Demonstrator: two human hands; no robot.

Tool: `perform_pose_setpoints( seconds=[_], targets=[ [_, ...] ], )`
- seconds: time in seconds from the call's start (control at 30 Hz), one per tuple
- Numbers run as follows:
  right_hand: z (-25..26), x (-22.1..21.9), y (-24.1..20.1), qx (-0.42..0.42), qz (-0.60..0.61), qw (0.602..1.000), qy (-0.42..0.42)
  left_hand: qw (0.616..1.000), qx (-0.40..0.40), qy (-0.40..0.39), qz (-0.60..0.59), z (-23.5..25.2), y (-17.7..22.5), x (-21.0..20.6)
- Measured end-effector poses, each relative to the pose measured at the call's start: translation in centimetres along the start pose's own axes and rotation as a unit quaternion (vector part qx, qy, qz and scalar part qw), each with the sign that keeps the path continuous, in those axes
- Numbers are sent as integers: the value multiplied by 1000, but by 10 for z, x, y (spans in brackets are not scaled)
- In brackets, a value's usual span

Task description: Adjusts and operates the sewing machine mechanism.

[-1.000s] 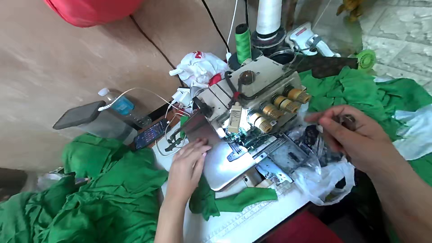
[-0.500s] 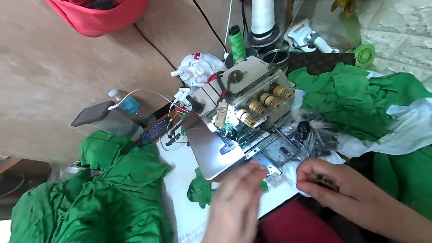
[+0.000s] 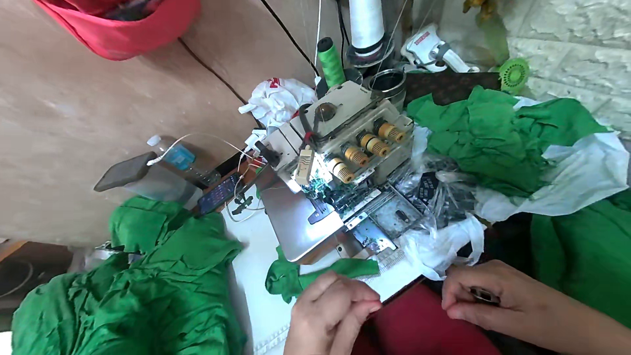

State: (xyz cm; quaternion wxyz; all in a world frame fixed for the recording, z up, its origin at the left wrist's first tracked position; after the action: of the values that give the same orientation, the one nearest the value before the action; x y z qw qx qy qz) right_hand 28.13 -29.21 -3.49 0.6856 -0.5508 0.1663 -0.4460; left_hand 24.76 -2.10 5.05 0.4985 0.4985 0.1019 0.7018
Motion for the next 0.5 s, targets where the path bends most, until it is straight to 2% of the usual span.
perform_pose_setpoints(
  seconds=[0.07, 0.13, 0.23, 0.3, 0.5],
  targets=[
    [4, -3, 2, -14, 8, 999, 34, 1000, 2, 1, 11, -1, 1, 0],
    [16, -11, -4, -33, 69, 995, 58, 998, -19, -17, 51, 1, 6, -9],
    [38, -29, -15, -48, 191, 980, 1, 986, -53, -34, 155, 6, 18, -24],
    [45, -41, -21, -88, 241, 966, 0, 979, -54, -25, 196, 9, 22, -24],
    [35, -35, -10, -99, 275, 956, 31, 993, 22, 4, 118, 0, 16, 8]
  ],
)
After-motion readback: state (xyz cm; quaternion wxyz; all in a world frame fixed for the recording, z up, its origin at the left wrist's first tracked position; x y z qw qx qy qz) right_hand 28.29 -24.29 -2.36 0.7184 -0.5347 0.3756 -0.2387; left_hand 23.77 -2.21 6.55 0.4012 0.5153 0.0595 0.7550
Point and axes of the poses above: each hand's wrist, its own z-axis towards the middle knuckle, its own x-axis out of the back of the hand, y = z × x, the point moved 2 cm from there along z, towards the middle knuckle
